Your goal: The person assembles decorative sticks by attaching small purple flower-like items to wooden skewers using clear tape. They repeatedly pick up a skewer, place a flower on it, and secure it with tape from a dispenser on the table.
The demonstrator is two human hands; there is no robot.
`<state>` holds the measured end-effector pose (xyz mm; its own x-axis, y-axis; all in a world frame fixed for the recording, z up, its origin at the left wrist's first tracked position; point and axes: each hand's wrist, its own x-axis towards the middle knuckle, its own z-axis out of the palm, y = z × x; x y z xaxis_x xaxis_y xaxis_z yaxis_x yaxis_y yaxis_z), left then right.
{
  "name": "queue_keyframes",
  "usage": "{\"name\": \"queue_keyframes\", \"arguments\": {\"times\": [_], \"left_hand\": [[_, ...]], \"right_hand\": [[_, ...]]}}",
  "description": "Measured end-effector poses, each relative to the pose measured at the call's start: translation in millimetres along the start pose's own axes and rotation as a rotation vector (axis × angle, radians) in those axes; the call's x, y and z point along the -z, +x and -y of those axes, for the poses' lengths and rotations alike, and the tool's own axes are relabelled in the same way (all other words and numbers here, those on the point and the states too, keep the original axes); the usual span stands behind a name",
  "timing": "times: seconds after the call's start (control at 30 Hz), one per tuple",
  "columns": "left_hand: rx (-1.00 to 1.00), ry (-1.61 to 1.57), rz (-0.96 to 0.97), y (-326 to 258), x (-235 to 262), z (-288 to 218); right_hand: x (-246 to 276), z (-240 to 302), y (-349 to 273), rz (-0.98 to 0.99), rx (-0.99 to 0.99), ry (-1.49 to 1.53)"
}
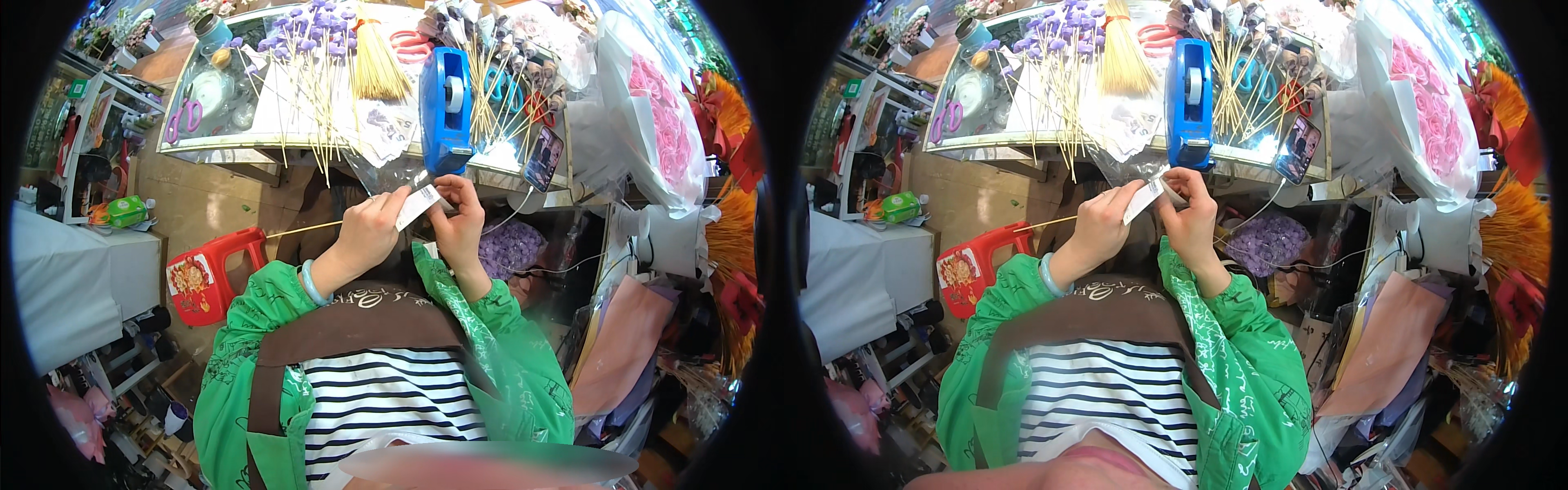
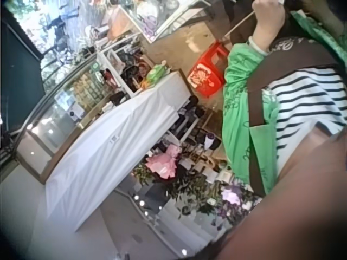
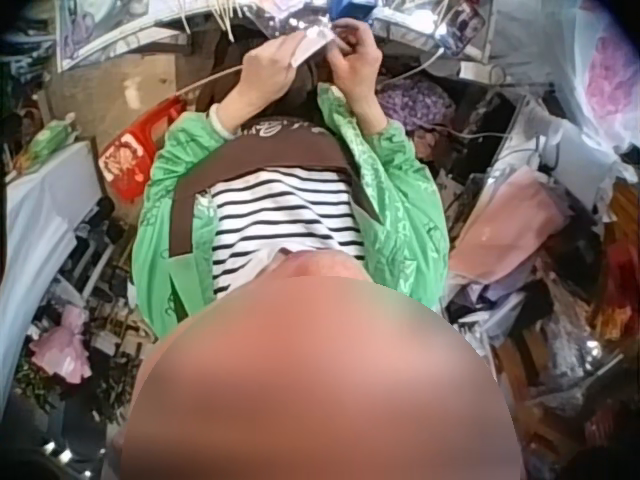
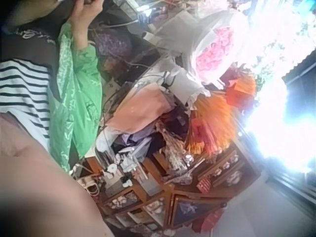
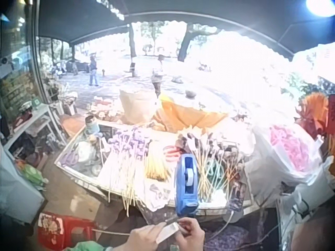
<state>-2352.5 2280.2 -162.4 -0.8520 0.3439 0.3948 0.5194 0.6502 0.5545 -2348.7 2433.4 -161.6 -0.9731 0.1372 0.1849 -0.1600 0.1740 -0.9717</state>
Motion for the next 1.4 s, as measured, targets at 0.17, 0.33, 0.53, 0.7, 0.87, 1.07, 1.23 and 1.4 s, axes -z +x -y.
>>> {"name": "queue_keyframes", "arguments": {"times": [0.17, 0.33, 0.53, 0.7, 0.87, 1.07, 1.23, 1.4], "left_hand": [[-0.135, 0.214, -0.023, 1, 3, -2], [-0.261, 0.354, -0.067, 2, 0, -2], [-0.228, 0.287, -0.012, 1, -1, 1], [0.111, -0.396, 0.138, 5, 8, 15], [0.467, -1.176, 0.416, 13, 25, 26], [0.544, -1.354, 0.431, 17, 30, 22], [0.618, -1.407, 0.480, 17, 35, 29], [0.624, -1.335, 0.425, 18, 32, 29]], "right_hand": [[-6, 1, 8, -0.062, 0.048, -0.034], [-1, 4, 15, 0.036, -0.057, -0.035], [12, -1, 27, 0.124, -0.176, 0.280], [41, 1, 35, 0.089, -0.222, 0.316], [43, 6, 33, 0.430, -0.327, 0.366], [27, 14, 34, 0.475, -0.280, 0.335], [25, 15, 38, 0.483, -0.311, 0.298], [19, 11, 40, 0.398, -0.294, 0.258]]}}
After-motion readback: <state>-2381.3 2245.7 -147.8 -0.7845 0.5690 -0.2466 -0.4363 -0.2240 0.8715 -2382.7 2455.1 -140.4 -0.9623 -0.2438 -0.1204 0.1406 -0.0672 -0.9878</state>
